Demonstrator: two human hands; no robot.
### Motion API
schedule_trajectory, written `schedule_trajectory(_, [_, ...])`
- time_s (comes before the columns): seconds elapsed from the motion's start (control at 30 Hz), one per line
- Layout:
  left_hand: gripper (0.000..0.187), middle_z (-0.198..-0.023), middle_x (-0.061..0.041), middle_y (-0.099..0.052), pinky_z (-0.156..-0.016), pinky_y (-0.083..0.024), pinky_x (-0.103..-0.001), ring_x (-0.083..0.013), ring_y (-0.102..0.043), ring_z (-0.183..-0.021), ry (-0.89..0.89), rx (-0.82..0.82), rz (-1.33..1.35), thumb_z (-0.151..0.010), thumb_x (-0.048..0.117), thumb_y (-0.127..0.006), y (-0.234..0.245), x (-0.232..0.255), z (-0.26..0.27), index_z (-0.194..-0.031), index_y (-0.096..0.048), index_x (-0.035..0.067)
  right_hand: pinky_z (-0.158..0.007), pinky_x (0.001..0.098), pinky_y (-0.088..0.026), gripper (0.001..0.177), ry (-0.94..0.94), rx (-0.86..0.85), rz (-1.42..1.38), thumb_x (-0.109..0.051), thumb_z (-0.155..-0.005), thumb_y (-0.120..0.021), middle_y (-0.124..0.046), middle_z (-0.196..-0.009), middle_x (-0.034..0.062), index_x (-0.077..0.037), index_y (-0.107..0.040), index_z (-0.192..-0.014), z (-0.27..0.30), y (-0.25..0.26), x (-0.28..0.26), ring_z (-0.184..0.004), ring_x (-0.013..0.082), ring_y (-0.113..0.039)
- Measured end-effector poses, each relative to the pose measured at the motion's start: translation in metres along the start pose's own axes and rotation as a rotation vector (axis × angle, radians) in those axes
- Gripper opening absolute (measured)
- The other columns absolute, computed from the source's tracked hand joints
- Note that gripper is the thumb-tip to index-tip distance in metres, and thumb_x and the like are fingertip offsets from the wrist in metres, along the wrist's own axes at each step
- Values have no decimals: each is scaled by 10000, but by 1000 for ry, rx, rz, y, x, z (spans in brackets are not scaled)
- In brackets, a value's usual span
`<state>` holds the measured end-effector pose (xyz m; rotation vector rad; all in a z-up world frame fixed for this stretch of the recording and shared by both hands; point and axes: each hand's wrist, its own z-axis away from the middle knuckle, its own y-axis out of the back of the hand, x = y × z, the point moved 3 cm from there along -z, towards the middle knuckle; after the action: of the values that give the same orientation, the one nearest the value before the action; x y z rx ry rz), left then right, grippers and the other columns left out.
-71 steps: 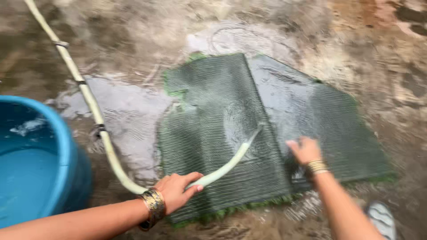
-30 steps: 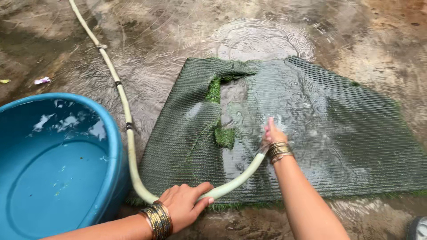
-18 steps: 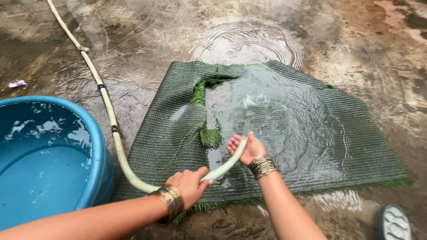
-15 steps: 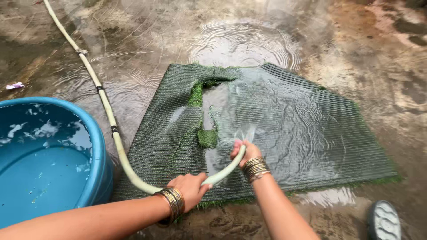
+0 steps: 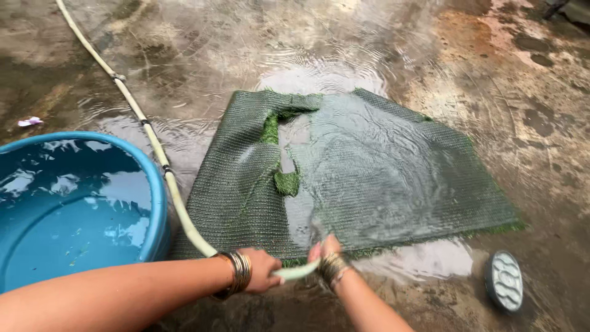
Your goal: The person washes a piece of artificial turf using a hose. They spray water over the green surface, turn the piece over to rinse the underside, and use their hands to move the turf and ensure all areas are rinsed.
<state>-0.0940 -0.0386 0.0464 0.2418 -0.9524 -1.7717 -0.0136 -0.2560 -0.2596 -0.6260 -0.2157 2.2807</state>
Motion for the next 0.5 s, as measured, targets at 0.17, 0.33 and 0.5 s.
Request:
schedule_trajectory(0.17, [554, -1098, -187, -724, -948, -527, -490, -378, -687, -1046, -76, -79, -37, -942, 583, -530, -24, -12, 19, -1244, -683, 145, -365, 327, -274, 449, -162, -102, 237, -506, -1026, -412, -400, -584, 59, -100, -445, -839, 2, -6, 66, -411, 166, -315])
schedule_trajectory(0.33, [523, -1091, -189, -719, -959, -520, -493, -381, -684, -1054, -16, -98, -35, -908, 556, -588, -32, -15, 14, -1215, -677, 143, -378, 332, -259, 541, -51, -67, 52, -610, -1014, -344, -316, -563, 9, -119, -418, -799, -5, -2, 75, -420, 158, -290])
schedule_trajectory(0.5, [486, -1072, -191, -730, -963, -517, -490, -381, -690, -1047, -30, -50, -17, -917, 535, -573, -13, -7, -14, -1159, -698, 133, -369, 348, -284, 485, 116, -45, 52, -537, -1017, -347, -363, -557, 45, -114, -422, -792, -16, -3, 18, -409, 178, -328])
